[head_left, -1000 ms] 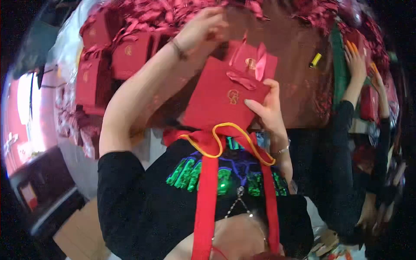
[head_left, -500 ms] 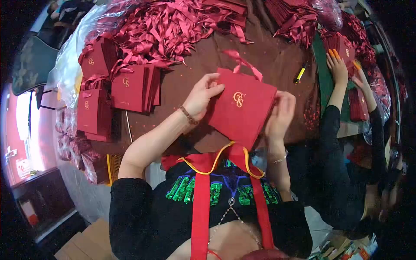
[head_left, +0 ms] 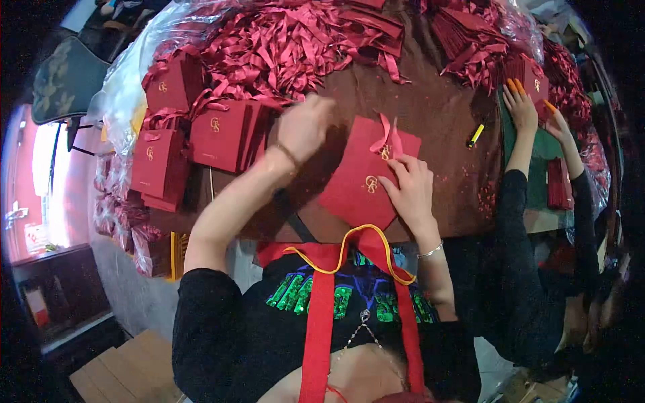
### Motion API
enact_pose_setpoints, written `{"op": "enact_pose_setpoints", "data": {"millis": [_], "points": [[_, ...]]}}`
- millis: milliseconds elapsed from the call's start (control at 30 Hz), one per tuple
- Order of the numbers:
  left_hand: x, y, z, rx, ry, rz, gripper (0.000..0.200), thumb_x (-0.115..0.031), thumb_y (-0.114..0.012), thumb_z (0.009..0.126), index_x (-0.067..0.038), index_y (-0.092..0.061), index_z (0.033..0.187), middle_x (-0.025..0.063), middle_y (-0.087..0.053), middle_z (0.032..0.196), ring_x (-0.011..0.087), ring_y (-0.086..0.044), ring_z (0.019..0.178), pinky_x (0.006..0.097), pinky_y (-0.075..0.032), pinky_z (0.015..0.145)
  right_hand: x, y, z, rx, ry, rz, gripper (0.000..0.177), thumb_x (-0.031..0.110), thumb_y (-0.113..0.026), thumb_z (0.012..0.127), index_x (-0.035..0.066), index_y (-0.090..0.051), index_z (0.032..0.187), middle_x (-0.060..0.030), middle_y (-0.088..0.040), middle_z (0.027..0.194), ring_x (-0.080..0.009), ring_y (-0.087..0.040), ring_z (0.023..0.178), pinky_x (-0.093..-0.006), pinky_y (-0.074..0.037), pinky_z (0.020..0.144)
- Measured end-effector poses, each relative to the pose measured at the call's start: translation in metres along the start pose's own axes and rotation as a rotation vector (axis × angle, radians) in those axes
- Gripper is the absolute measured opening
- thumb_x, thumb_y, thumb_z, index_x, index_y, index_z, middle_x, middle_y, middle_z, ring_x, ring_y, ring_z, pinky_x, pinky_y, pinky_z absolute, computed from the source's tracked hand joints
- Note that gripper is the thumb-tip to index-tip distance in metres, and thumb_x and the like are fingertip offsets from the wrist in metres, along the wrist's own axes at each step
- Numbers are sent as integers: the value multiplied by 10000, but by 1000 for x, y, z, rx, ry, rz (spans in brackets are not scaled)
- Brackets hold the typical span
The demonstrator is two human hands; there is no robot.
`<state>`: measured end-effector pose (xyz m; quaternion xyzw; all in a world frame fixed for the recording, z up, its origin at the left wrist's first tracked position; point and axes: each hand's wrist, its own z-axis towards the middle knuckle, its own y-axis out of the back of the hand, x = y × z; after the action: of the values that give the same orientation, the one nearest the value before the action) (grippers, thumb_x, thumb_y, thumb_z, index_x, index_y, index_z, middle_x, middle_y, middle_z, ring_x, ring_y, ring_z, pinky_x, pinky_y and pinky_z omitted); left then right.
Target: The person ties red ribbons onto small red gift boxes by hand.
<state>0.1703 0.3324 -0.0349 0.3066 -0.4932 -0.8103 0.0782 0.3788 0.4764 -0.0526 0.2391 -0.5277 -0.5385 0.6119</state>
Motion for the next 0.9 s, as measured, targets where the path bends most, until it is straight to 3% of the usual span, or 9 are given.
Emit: {"op": "enact_pose_setpoints", "data": {"millis": [167, 233, 333, 433, 533, 600, 733, 800, 900], "points": [[74, 17, 71, 15, 71, 620, 269, -55, -517, 757, -140, -577, 1005, 91, -534, 1005, 289, -546, 938, 408, -485, 711, 13, 9, 6, -96, -55, 60, 302, 141, -678, 729, 52, -592, 1004, -121, -536, 1008, -275, -510, 946, -367, -419, 769], [105, 11, 84, -62, 2, 640, 252, -71, -489, 774, -146, -580, 997, 93, -535, 994, 289, -558, 930, 407, -490, 703, 15, 3, 8, -114, -32, 142, 278, 114, -670, 732, 46, -595, 991, -126, -534, 1009, -284, -514, 947, -364, -431, 776], [120, 10, 98, 164, 126, 642, 206, -132, -476, 802, -135, -617, 952, 123, -568, 928, 296, -580, 866, 415, -484, 719, 16, 1, 8, -111, -28, 246, 232, 67, -648, 742, 21, -595, 963, -133, -550, 968, -297, -538, 922, -355, -455, 798], [137, 10, 100, 131, 2, 443, 170, -239, -541, 814, -149, -625, 931, 103, -580, 957, 317, -578, 892, 462, -484, 685, 10, -3, 8, -209, -17, 316, 188, 52, -627, 768, -2, -597, 946, -121, -597, 850, -266, -586, 765, -321, -479, 710], [70, 24, 79, -125, -395, 418, 163, -245, -557, 825, -146, -615, 939, 57, -589, 992, 274, -516, 998, 375, -397, 784, 10, 17, 10, -179, -234, 445, 151, 50, -608, 792, -8, -596, 930, -126, -600, 845, -235, -600, 735, -289, -480, 673], [35, 23, 58, 96, -474, 44, 178, -170, -561, 824, -58, -586, 960, 123, -594, 1008, 284, -541, 968, 396, -409, 807, 6, 17, 11, -148, -254, 429, 145, 48, -582, 816, -8, -589, 949, -126, -605, 866, -206, -606, 741, -272, -473, 665], [-16, 13, 13, 510, -184, -495, 186, -93, -517, 851, -11, -569, 1009, 118, -604, 848, 224, -580, 776, 309, -441, 704, 5, 3, 18, -126, -159, 524, 175, 55, -557, 828, 2, -579, 993, -144, -607, 924, -258, -600, 796, -308, -472, 706], [-28, 11, -6, 426, -215, -496, 188, -75, -505, 859, -7, -559, 1025, 91, -576, 755, 158, -549, 684, 263, -437, 643, 7, -2, 18, -30, -84, 319, 202, 86, -577, 815, 7, -578, 1001, -152, -606, 918, -297, -585, 844, -346, -465, 752], [-27, 11, -21, 554, 187, -597, 141, -91, -510, 853, -17, -556, 963, 74, -586, 735, 145, -562, 658, 268, -447, 622, 13, -7, 19, 23, -62, 179, 329, 169, -647, 760, 30, -564, 1047, -128, -580, 930, -288, -543, 892, -381, -419, 779]]}}
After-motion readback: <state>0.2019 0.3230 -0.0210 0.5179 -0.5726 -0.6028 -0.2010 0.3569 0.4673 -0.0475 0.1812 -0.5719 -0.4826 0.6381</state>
